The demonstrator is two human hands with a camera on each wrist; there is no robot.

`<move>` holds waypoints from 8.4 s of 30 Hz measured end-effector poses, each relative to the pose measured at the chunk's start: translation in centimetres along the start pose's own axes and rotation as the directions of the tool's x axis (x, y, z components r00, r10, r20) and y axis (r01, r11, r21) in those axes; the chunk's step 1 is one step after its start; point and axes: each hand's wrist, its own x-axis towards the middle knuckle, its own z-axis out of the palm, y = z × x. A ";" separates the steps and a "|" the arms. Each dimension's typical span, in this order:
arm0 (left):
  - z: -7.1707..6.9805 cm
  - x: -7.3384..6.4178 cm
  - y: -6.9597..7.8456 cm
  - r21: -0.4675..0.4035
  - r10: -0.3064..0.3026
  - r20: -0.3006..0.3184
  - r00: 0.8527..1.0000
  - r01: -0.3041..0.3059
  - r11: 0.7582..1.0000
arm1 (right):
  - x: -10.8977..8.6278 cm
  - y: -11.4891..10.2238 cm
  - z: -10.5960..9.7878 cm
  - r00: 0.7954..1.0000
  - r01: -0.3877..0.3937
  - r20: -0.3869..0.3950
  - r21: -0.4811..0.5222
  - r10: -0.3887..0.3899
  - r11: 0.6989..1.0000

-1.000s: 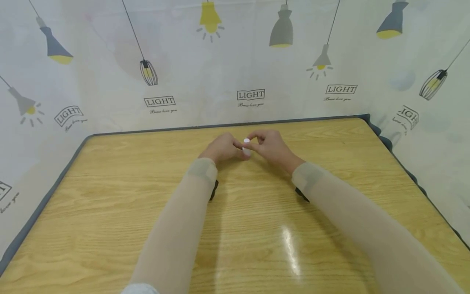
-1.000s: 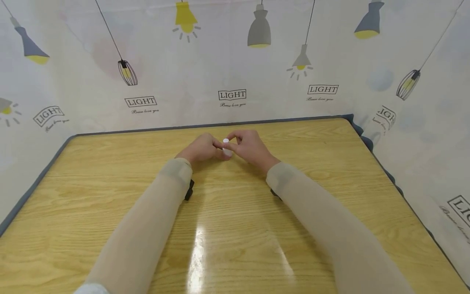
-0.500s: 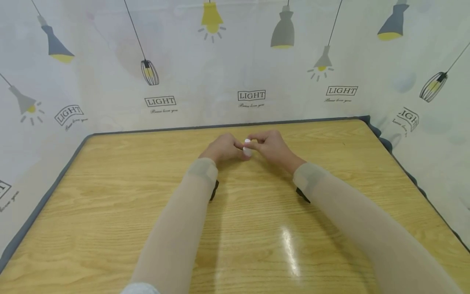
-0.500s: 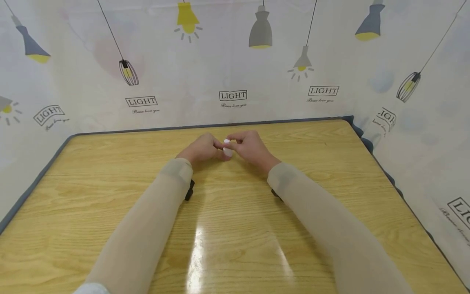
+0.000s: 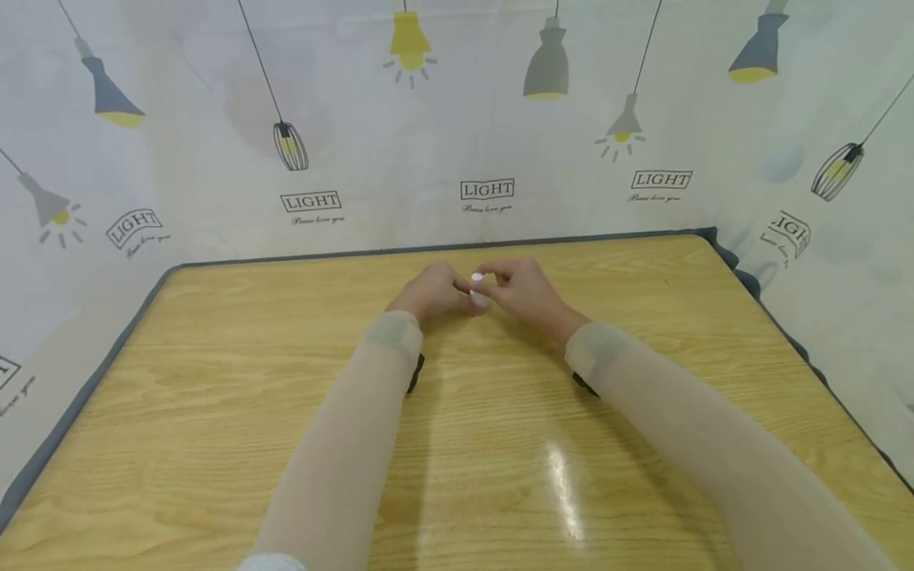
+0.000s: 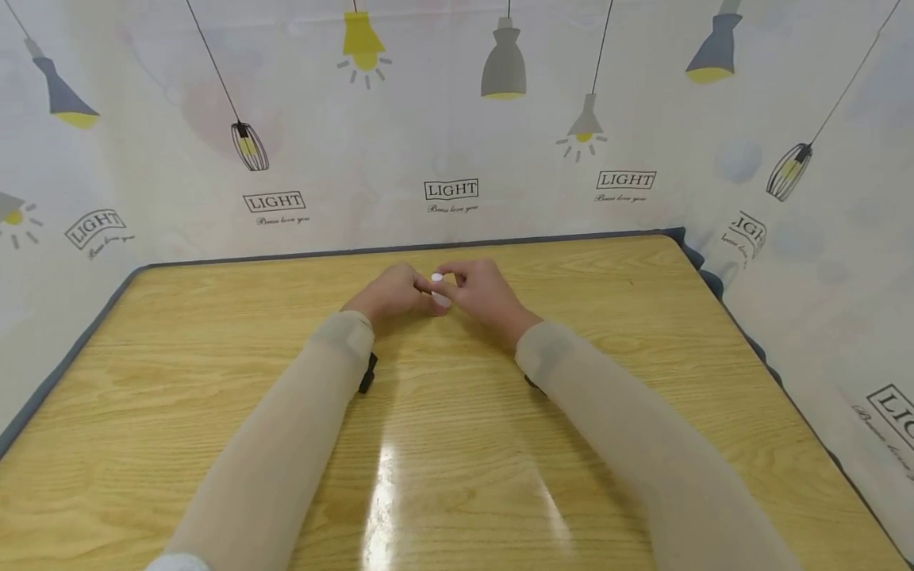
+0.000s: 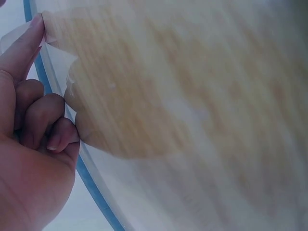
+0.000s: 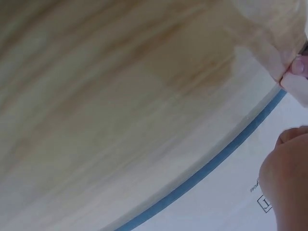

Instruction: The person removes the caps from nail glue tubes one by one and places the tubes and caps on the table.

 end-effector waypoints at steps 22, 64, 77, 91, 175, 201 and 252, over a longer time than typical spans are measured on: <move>0.0 -0.1 0.1 0.005 -0.012 0.006 1.000 0.012 1.000 | 0.1 0.1 0.0 0.999 -0.001 -0.052 0.062 0.004 0.998; 0.4 0.1 -0.3 -0.005 0.017 -0.012 1.000 -0.017 1.000 | -0.3 -0.3 -0.1 0.986 -0.164 -0.023 0.131 0.168 0.978; 0.3 0.1 -0.2 -0.009 0.020 -0.021 1.000 -0.020 1.000 | -0.2 -0.5 -0.3 0.986 -0.164 -0.016 0.153 0.168 0.975; 0.3 0.2 -0.3 0.008 0.051 -0.026 0.998 -0.051 0.999 | -0.1 -0.8 -0.4 0.994 -0.111 0.000 0.103 0.111 0.989; 0.2 -0.2 -0.2 -0.006 0.035 -0.031 0.999 -0.035 0.999 | -0.6 -0.3 0.0 0.998 -0.024 -0.052 0.037 0.026 0.999; 0.2 0.3 -0.5 -0.016 0.006 -0.015 1.000 -0.007 1.000 | -0.7 -0.6 0.0 0.999 0.005 -0.045 0.034 -0.004 0.999; 0.4 -0.2 -0.4 -0.034 0.026 -0.040 0.999 -0.027 0.999 | -0.6 -0.7 -0.2 0.999 0.028 -0.036 0.034 -0.027 0.999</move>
